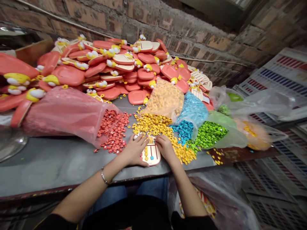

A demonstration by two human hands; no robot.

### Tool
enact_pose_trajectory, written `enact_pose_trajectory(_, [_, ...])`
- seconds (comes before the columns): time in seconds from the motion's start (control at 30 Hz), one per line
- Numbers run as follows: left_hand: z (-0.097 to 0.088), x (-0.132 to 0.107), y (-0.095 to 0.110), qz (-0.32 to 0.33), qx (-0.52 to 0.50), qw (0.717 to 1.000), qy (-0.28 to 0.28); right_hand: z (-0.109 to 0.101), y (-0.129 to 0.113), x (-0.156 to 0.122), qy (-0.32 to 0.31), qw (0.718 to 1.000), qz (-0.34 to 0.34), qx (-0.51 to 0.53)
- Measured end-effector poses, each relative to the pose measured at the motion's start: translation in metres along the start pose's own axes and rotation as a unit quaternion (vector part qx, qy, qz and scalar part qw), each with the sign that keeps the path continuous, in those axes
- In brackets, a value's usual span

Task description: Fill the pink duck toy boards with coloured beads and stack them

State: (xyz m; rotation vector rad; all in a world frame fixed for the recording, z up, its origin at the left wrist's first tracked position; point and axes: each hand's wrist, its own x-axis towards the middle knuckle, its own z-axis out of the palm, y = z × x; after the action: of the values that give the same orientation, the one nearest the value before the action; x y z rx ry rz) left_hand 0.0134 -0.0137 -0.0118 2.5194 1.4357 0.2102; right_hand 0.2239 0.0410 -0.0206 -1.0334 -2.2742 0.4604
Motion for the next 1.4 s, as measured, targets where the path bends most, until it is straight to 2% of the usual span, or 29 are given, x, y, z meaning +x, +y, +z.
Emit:
enact_pose_trajectory(0.2, [0.0, 0.0, -0.001, 0.005, 0.003, 1.0, 0.003, 0.007, -0.007, -0.009, -0.019, 0.996, -0.009, 0.092])
enact_pose_trajectory(0.27, [0.001, 0.0, -0.002, 0.004, 0.003, 1.0, 0.004, 0.005, -0.013, -0.008, -0.046, 0.991, -0.022, 0.124])
enact_pose_trajectory(0.37, [0.002, 0.0, -0.003, 0.002, 0.001, 1.0, 0.002, -0.012, -0.019, -0.012, -0.137, 0.974, -0.044, 0.176])
enact_pose_trajectory(0.43, [0.002, 0.0, -0.004, 0.003, -0.001, 1.0, 0.001, -0.029, -0.014, -0.019, -0.152, 0.966, -0.043, 0.206])
enact_pose_trajectory(0.47, [0.002, 0.0, -0.004, 0.003, -0.003, 1.0, 0.0, -0.038, -0.007, -0.022, -0.119, 0.97, -0.025, 0.208])
enact_pose_trajectory(0.53, [0.0, 0.0, -0.004, 0.002, -0.005, 1.0, -0.002, -0.054, 0.014, -0.026, 0.006, 0.984, 0.043, 0.171])
enact_pose_trajectory(0.6, [-0.002, 0.0, -0.003, -0.001, -0.005, 1.0, -0.009, -0.066, 0.041, -0.025, 0.123, 0.982, 0.127, 0.074])
enact_pose_trajectory(0.63, [-0.002, 0.0, -0.003, -0.003, -0.004, 1.0, -0.013, -0.07, 0.054, -0.022, 0.139, 0.977, 0.161, 0.015])
enact_pose_trajectory(0.67, [-0.003, 0.0, -0.003, -0.005, -0.003, 1.0, -0.016, -0.073, 0.067, -0.018, 0.126, 0.973, 0.189, -0.047])
enact_pose_trajectory(0.77, [-0.002, 0.0, -0.003, -0.001, -0.003, 1.0, -0.015, -0.074, 0.09, -0.008, 0.01, 0.947, 0.243, -0.211])
enact_pose_trajectory(0.83, [-0.001, 0.0, -0.004, 0.002, -0.004, 1.0, -0.009, -0.072, 0.094, -0.005, -0.044, 0.928, 0.245, -0.277])
enact_pose_trajectory(0.9, [0.001, -0.001, -0.004, 0.004, -0.006, 1.0, -0.005, -0.068, 0.095, -0.008, -0.051, 0.924, 0.228, -0.302])
enact_pose_trajectory(1.0, [0.001, -0.001, -0.004, 0.009, -0.015, 1.0, -0.004, -0.063, 0.097, -0.017, -0.005, 0.939, 0.206, -0.275])
enact_pose_trajectory(1.2, [0.001, -0.001, -0.005, 0.014, -0.021, 1.0, 0.001, -0.055, 0.106, -0.022, 0.081, 0.977, 0.166, -0.104])
enact_pose_trajectory(1.3, [0.0, -0.002, -0.004, 0.015, -0.026, 1.0, -0.002, -0.059, 0.095, -0.017, 0.131, 0.976, 0.171, -0.035])
enact_pose_trajectory(1.4, [-0.001, -0.002, -0.004, 0.019, -0.032, 0.999, -0.004, -0.059, 0.069, -0.01, 0.186, 0.968, 0.163, 0.047])
